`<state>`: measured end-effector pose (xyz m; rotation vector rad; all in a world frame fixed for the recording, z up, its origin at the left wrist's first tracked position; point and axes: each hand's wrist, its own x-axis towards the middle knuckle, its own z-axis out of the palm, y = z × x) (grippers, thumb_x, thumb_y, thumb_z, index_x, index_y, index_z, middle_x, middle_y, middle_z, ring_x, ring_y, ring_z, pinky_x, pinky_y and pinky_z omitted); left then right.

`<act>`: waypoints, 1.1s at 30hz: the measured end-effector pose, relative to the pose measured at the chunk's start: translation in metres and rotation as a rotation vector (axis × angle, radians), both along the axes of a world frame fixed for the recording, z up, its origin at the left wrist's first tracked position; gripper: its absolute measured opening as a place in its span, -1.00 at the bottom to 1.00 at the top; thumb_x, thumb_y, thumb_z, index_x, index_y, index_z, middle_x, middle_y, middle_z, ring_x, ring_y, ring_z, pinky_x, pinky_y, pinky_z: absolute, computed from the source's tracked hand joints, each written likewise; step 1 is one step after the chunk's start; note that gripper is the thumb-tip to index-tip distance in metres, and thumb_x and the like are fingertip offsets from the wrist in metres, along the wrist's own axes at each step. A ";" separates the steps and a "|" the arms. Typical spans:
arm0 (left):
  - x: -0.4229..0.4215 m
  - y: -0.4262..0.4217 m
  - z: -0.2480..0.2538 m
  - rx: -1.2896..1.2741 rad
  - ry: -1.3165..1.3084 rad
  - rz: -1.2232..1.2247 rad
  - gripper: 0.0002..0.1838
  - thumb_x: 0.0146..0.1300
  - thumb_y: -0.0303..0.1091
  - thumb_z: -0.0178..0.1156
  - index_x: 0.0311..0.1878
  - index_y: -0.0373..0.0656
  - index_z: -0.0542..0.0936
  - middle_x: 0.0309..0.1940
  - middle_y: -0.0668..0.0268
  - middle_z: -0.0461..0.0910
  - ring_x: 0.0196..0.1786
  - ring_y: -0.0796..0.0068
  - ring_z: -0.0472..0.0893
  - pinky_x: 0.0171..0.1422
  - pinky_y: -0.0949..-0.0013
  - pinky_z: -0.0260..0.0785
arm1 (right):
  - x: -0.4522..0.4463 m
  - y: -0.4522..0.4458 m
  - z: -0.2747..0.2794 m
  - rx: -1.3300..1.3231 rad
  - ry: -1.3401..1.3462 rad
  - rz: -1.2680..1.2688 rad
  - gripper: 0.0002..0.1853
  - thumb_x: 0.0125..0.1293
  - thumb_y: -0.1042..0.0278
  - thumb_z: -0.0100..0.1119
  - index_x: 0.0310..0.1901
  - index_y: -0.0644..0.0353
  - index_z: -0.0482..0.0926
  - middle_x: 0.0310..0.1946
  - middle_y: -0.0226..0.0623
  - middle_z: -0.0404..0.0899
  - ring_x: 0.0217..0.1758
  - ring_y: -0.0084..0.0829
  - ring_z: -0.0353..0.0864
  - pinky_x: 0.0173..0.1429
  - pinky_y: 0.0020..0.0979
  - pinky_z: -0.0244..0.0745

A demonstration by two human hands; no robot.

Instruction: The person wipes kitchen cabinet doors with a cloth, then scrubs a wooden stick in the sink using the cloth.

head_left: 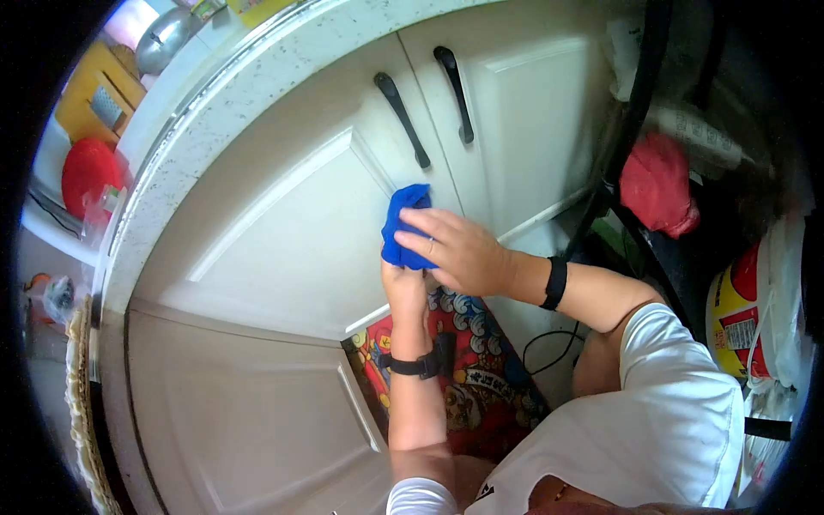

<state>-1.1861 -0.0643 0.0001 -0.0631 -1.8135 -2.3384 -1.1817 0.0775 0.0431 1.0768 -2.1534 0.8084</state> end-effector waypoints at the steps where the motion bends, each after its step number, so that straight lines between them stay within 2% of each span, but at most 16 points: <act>1: 0.001 0.000 0.001 0.043 0.031 -0.048 -0.50 0.30 -0.50 0.10 0.32 -0.20 0.36 0.14 0.24 0.50 0.10 0.43 0.53 0.15 0.36 0.43 | -0.001 -0.001 0.003 0.050 0.065 0.008 -0.32 0.02 0.49 0.20 0.28 0.19 0.36 0.29 -0.01 0.30 0.29 0.04 0.34 0.33 -0.10 0.30; 5: 0.006 -0.004 0.005 0.049 0.038 -0.129 -0.40 0.19 -0.57 0.13 0.35 -0.22 0.32 0.17 0.26 0.46 0.17 0.44 0.48 0.21 0.39 0.36 | -0.011 0.001 -0.002 0.037 0.122 -0.035 -0.33 0.03 0.51 0.19 0.29 0.13 0.38 0.32 -0.06 0.28 0.32 -0.01 0.31 0.38 -0.10 0.25; 6: 0.006 -0.006 0.006 -0.021 0.022 -0.121 -0.38 0.13 -0.64 0.08 0.34 -0.22 0.33 0.08 0.31 0.48 0.08 0.50 0.48 0.14 0.44 0.35 | -0.016 0.002 -0.004 0.032 0.139 -0.030 -0.33 0.03 0.51 0.19 0.29 0.13 0.38 0.32 -0.06 0.28 0.32 -0.01 0.31 0.38 -0.10 0.25; 8: 0.007 -0.009 0.005 -0.074 0.052 -0.197 -0.40 0.15 -0.69 -0.03 0.33 -0.22 0.29 0.05 0.38 0.43 0.00 0.58 0.46 0.12 0.48 0.33 | -0.024 0.004 -0.011 0.009 0.128 -0.023 -0.31 0.02 0.52 0.22 0.29 0.12 0.38 0.30 -0.07 0.29 0.31 -0.03 0.32 0.37 -0.12 0.27; 12: 0.008 -0.009 0.009 -0.053 0.008 -0.209 -0.43 0.16 -0.66 0.00 0.30 -0.22 0.32 -0.05 0.40 0.45 -0.06 0.61 0.46 0.06 0.51 0.34 | -0.024 0.008 -0.006 -0.035 0.093 0.000 -0.31 0.00 0.50 0.30 0.26 0.06 0.42 0.25 -0.09 0.35 0.25 -0.02 0.37 0.33 -0.12 0.32; 14: 0.008 -0.013 0.003 -0.269 0.031 -0.175 -0.45 0.13 -0.63 0.06 0.26 -0.17 0.39 -0.14 0.44 0.48 -0.13 0.64 0.45 -0.03 0.52 0.33 | -0.031 0.014 -0.009 -0.068 0.090 0.037 -0.36 0.00 0.49 0.26 0.22 0.08 0.45 0.19 -0.06 0.41 0.19 0.00 0.43 0.28 -0.09 0.36; 15: 0.005 -0.018 -0.004 -0.377 0.082 -0.143 -0.50 0.16 -0.58 0.11 0.22 -0.16 0.43 -0.19 0.46 0.49 -0.17 0.65 0.45 -0.05 0.52 0.34 | -0.031 0.020 -0.006 -0.071 0.120 0.039 -0.36 -0.05 0.55 0.20 0.20 0.11 0.46 0.18 -0.04 0.42 0.18 0.02 0.44 0.28 -0.07 0.36; 16: 0.011 -0.016 0.014 -0.352 0.049 -0.175 -0.52 0.17 -0.54 0.08 0.22 -0.17 0.45 -0.22 0.45 0.47 -0.19 0.60 0.43 -0.02 0.44 0.37 | -0.031 0.023 -0.005 -0.061 0.110 0.024 -0.35 -0.11 0.62 0.13 0.17 0.14 0.48 0.17 -0.04 0.44 0.17 0.02 0.45 0.28 -0.07 0.35; 17: 0.000 -0.030 0.002 -0.555 0.070 -0.153 -0.51 0.18 -0.57 0.05 0.24 -0.21 0.43 -0.11 0.38 0.51 -0.06 0.57 0.48 0.12 0.41 0.36 | -0.036 0.028 -0.005 -0.106 0.206 0.022 -0.35 -0.15 0.65 0.08 0.14 0.16 0.50 0.15 -0.04 0.46 0.17 0.02 0.45 0.27 -0.07 0.34; 18: 0.002 -0.026 0.008 -0.296 0.150 -0.125 -0.50 0.18 -0.64 0.01 0.24 -0.26 0.42 0.04 0.26 0.53 0.11 0.50 0.49 0.27 0.38 0.31 | -0.032 0.032 0.004 -0.138 0.227 -0.006 -0.37 -0.16 0.66 0.11 0.10 0.16 0.53 0.13 -0.05 0.48 0.16 0.00 0.47 0.25 -0.11 0.36; 19: 0.001 -0.030 0.018 -0.280 0.166 -0.112 -0.50 0.19 -0.69 -0.01 0.24 -0.30 0.41 0.12 0.17 0.51 0.21 0.40 0.48 0.35 0.34 0.27 | -0.035 0.036 0.006 -0.179 0.273 -0.038 -0.40 -0.14 0.66 0.16 0.08 0.15 0.55 0.14 -0.07 0.49 0.13 -0.03 0.48 0.21 -0.15 0.38; 22: 0.000 -0.044 0.016 -0.257 0.136 0.003 -0.59 0.27 -0.65 0.04 0.20 -0.31 0.43 0.04 0.15 0.55 0.12 0.39 0.54 0.28 0.34 0.33 | -0.050 0.044 0.002 -0.122 0.416 -0.124 -0.44 -0.07 0.55 0.31 0.08 0.02 0.59 0.06 -0.21 0.52 0.05 -0.13 0.49 0.11 -0.22 0.43; 25: -0.008 -0.055 0.008 -0.241 0.146 0.086 -0.68 0.29 -0.62 0.05 0.12 -0.34 0.48 -0.06 0.16 0.61 0.03 0.43 0.58 0.22 0.37 0.38 | -0.054 0.034 -0.022 -0.075 0.351 -0.135 -0.46 -0.07 0.48 0.35 0.07 -0.03 0.61 0.00 -0.25 0.52 0.04 -0.19 0.49 0.09 -0.26 0.44; 28: -0.013 -0.069 0.006 -0.224 0.096 0.103 -0.76 0.30 -0.59 0.05 0.02 -0.37 0.52 -0.17 0.13 0.65 -0.06 0.43 0.62 0.17 0.38 0.42 | -0.056 0.021 -0.051 0.000 0.284 -0.127 -0.46 -0.05 0.53 0.27 0.06 -0.11 0.60 -0.07 -0.31 0.52 -0.07 -0.22 0.51 0.05 -0.26 0.49; 29: -0.013 -0.074 0.008 -0.212 0.083 0.110 -0.78 0.31 -0.58 0.04 0.00 -0.38 0.53 -0.19 0.12 0.66 -0.09 0.41 0.63 0.14 0.38 0.44 | -0.060 0.016 -0.067 0.055 0.277 -0.123 -0.52 0.00 0.46 0.24 0.04 -0.11 0.60 -0.09 -0.34 0.52 -0.08 -0.25 0.52 -0.04 -0.28 0.53; 33: -0.009 -0.076 0.013 -0.209 0.084 0.128 -0.81 0.31 -0.59 0.04 -0.05 -0.40 0.54 -0.22 0.07 0.67 -0.12 0.38 0.66 0.10 0.37 0.48 | -0.062 0.010 -0.131 0.149 0.192 -0.068 -0.62 0.09 0.36 0.19 0.01 -0.06 0.60 -0.14 -0.35 0.52 -0.09 -0.28 0.52 -0.11 -0.31 0.56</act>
